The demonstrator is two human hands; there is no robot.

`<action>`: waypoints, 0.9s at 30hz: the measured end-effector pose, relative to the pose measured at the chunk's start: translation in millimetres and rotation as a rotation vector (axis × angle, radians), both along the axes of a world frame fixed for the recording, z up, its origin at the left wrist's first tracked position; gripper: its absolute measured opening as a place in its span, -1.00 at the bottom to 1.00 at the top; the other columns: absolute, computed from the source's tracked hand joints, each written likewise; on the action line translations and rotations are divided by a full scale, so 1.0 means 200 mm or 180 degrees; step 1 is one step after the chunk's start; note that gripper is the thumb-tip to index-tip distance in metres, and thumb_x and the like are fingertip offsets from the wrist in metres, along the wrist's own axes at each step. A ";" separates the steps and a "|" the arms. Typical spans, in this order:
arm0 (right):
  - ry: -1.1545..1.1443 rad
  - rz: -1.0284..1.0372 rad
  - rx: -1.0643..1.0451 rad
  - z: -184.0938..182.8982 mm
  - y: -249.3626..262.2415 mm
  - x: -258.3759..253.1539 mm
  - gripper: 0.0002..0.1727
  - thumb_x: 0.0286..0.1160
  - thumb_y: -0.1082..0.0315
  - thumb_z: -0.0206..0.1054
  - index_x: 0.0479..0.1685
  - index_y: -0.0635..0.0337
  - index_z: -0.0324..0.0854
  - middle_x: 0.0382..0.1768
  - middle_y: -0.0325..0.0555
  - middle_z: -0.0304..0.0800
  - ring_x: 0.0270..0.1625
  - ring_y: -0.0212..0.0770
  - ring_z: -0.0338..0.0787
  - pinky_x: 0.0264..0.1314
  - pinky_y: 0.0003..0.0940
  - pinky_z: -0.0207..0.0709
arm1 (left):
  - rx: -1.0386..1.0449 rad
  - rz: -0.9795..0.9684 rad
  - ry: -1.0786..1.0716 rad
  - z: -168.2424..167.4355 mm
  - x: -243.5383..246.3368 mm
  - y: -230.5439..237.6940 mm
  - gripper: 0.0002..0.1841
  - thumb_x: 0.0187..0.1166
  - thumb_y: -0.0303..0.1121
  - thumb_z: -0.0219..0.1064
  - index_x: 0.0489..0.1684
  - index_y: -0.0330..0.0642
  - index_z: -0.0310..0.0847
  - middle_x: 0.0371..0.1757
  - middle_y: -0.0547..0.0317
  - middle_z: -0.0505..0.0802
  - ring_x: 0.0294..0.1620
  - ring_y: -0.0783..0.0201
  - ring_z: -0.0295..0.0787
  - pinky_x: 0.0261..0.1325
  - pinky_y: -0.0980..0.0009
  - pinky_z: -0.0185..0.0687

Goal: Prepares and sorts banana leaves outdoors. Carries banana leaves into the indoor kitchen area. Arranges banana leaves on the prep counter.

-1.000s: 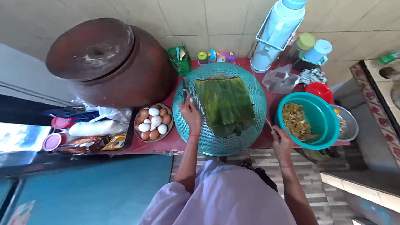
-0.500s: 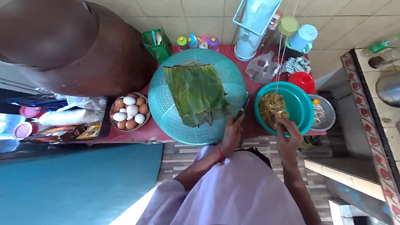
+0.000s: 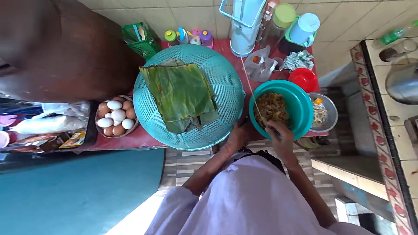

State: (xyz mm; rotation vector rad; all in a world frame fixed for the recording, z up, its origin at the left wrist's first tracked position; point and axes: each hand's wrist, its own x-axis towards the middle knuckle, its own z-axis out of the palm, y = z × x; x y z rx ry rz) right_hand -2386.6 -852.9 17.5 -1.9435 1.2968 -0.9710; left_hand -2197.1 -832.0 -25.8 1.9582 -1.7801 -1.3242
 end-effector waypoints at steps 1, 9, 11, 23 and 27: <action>0.0005 0.0017 0.0061 0.00 0.01 0.01 -0.75 0.53 0.45 0.33 0.04 0.38 0.81 -0.07 0.09 0.90 -0.03 -0.19 0.89 0.12 -0.31 0.78 | 0.0028 0.0040 0.0054 0.12 0.03 0.01 -0.60 0.78 -0.42 0.10 0.52 -0.30 0.56 0.63 -0.42 0.46 0.49 -0.27 0.60 0.55 -0.02 0.51; -0.0346 0.0471 0.0395 -0.03 0.10 0.13 -0.76 0.55 0.42 0.35 0.05 0.34 0.80 -0.11 0.00 0.90 -0.13 -0.34 0.86 0.00 -0.45 0.77 | -0.1277 0.2117 0.2464 0.45 0.15 -0.03 -0.72 0.64 -0.48 0.32 0.23 -0.39 0.64 -0.04 0.00 0.88 -0.16 0.27 0.88 0.02 0.28 0.84; -0.0297 0.0536 0.0420 -0.02 0.10 0.16 -0.75 0.56 0.40 0.34 0.07 0.32 0.81 -0.10 -0.01 0.90 -0.10 -0.33 0.87 0.02 -0.43 0.77 | -0.1295 0.2230 0.2610 0.48 0.18 -0.04 -0.87 0.63 -0.55 0.31 -0.02 -0.41 0.71 -0.24 0.07 0.90 -0.32 0.31 0.88 -0.09 0.33 0.87; -0.1003 0.0881 0.0746 0.37 -0.16 0.44 -0.78 0.58 0.33 0.35 0.06 0.20 0.80 -0.10 -0.23 0.82 -0.12 -0.46 0.79 -0.06 -0.48 0.72 | -0.1231 0.1879 0.2266 0.56 0.26 0.06 -0.96 0.52 -0.59 0.42 -0.25 -0.37 0.80 -0.38 0.19 0.90 -0.39 0.46 0.85 -0.15 0.47 0.83; -0.0889 0.0940 0.0638 0.38 -0.16 0.48 -0.85 0.55 0.40 0.37 -0.09 0.22 0.83 -0.17 -0.25 0.81 -0.17 -0.50 0.78 -0.10 -0.56 0.71 | -0.1298 0.1891 0.2211 0.56 0.28 0.09 -0.95 0.51 -0.60 0.41 -0.24 -0.39 0.81 -0.37 0.18 0.91 -0.39 0.46 0.86 -0.13 0.47 0.84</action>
